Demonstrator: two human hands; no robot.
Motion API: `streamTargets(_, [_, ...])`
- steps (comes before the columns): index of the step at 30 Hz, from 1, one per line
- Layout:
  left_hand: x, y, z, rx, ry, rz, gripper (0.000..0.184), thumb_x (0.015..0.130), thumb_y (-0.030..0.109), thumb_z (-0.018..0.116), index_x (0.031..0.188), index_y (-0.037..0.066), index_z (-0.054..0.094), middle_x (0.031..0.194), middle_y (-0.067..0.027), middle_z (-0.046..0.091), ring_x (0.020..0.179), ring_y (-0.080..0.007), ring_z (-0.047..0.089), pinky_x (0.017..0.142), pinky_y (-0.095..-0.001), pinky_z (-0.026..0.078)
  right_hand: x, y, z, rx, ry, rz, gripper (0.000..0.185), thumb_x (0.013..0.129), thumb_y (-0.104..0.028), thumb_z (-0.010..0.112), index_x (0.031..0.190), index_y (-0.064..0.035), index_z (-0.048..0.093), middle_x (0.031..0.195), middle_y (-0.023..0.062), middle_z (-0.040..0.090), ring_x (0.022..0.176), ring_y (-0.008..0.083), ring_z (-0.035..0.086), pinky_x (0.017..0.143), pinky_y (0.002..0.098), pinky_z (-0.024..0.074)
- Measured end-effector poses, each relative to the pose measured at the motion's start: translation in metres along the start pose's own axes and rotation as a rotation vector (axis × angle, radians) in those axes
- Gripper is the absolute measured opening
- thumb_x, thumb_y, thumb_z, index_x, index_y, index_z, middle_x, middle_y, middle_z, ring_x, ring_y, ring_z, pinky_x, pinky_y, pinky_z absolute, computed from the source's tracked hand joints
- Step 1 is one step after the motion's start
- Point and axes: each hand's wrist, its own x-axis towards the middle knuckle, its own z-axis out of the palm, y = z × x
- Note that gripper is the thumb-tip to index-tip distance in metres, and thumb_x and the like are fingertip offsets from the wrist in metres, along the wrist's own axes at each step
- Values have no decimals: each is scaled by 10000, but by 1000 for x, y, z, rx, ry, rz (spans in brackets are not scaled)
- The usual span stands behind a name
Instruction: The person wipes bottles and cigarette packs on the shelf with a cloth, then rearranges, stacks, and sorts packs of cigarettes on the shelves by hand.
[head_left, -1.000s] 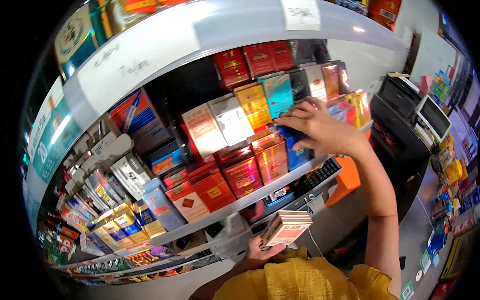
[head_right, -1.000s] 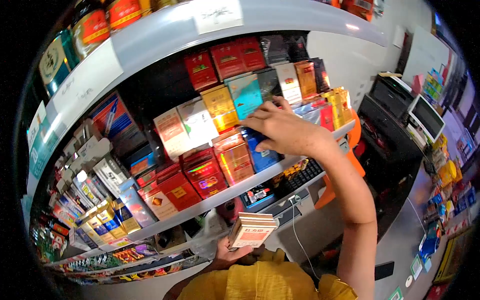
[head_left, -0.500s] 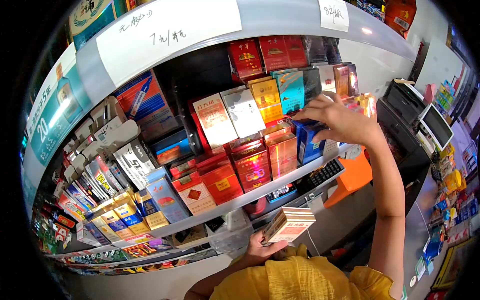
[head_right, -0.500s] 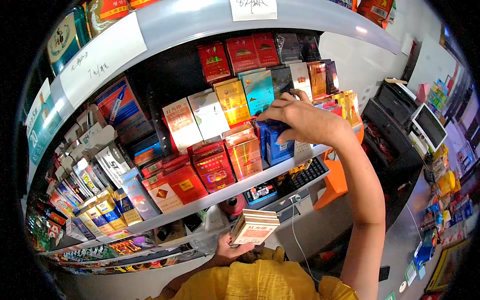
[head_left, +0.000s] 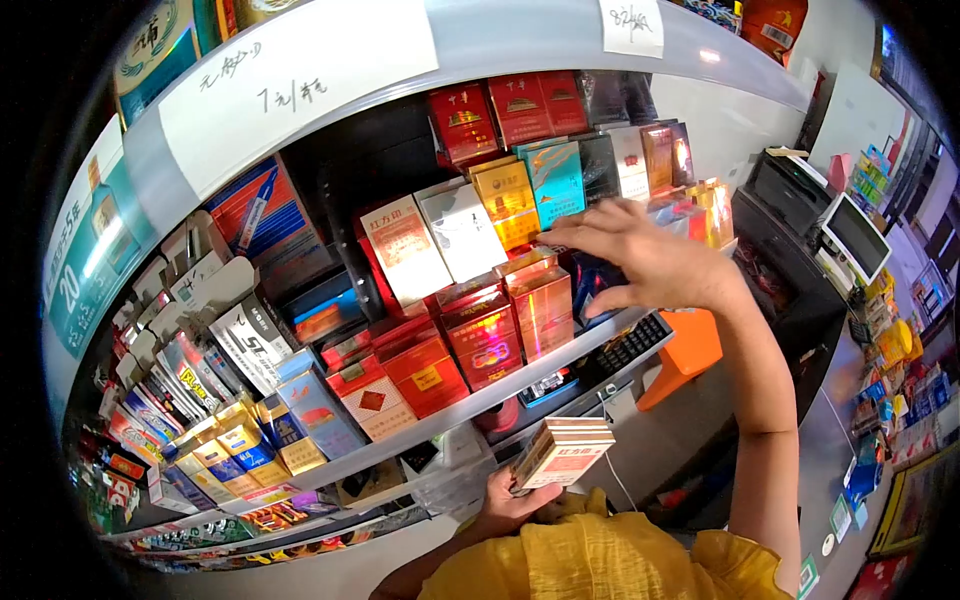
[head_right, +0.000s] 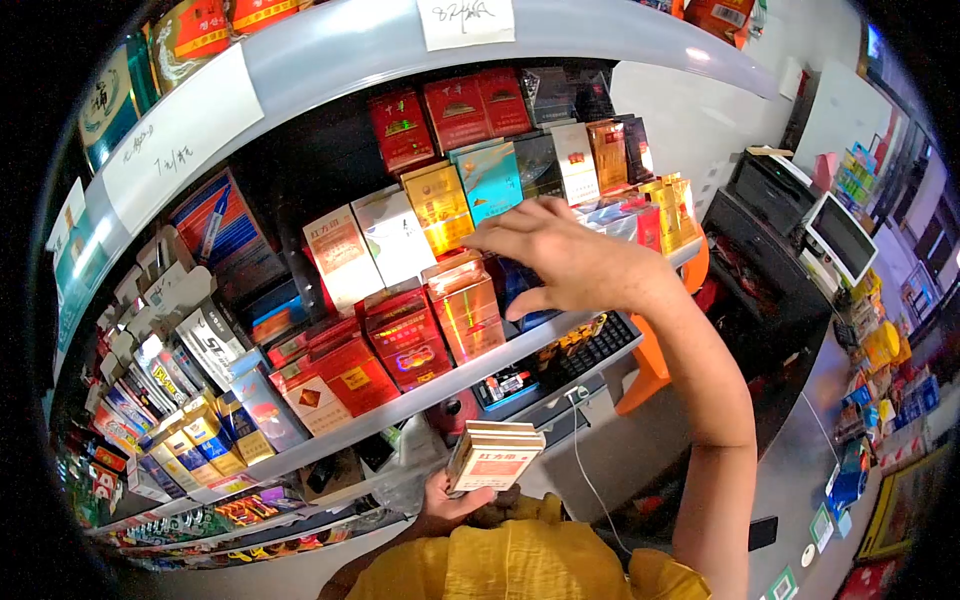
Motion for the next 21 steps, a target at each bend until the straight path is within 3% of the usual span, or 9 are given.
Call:
streamTargets(6, [1,-1,-3,15,-44,25,295,804,17,663,1087,-17,589,1060,-68,635,952,-112,575,839,-268,442,3,0,17,-5,50,-24,794,603,-299,773,1284,-51,450,1237,121,507,1196,279,421,1037,427,268])
streamTargets(12, [-3,-8,-6,17,24,46,272,792,-7,664,1057,-22,603,1035,-75,645,936,-114,585,822,-273,453,-10,8,9,-105,-61,107,837,584,-300,783,1314,-88,433,1267,112,491,1213,274,395,1034,434,262])
streamTargets(17, [-3,-4,-4,7,4,28,260,784,-5,673,1037,-19,615,1025,-72,649,925,-111,589,820,-268,456,-8,33,17,-99,-8,39,639,695,-379,679,1266,-138,524,1251,70,540,1216,259,400,1041,437,239])
streamTargets(20, [-3,-6,-7,39,-11,37,264,781,5,678,1037,-16,618,1024,-71,650,921,-110,590,818,-266,457,-3,39,15,-4,-40,78,667,682,-440,649,1267,-141,532,1225,76,572,1205,268,433,1048,479,210])
streamTargets(21, [-4,-6,-7,44,-12,32,265,781,8,680,1038,-15,619,1023,-72,650,920,-109,590,818,-266,457,-2,40,14,-28,-63,81,644,691,-413,655,1260,-134,539,1203,79,584,1182,274,446,1020,455,286])
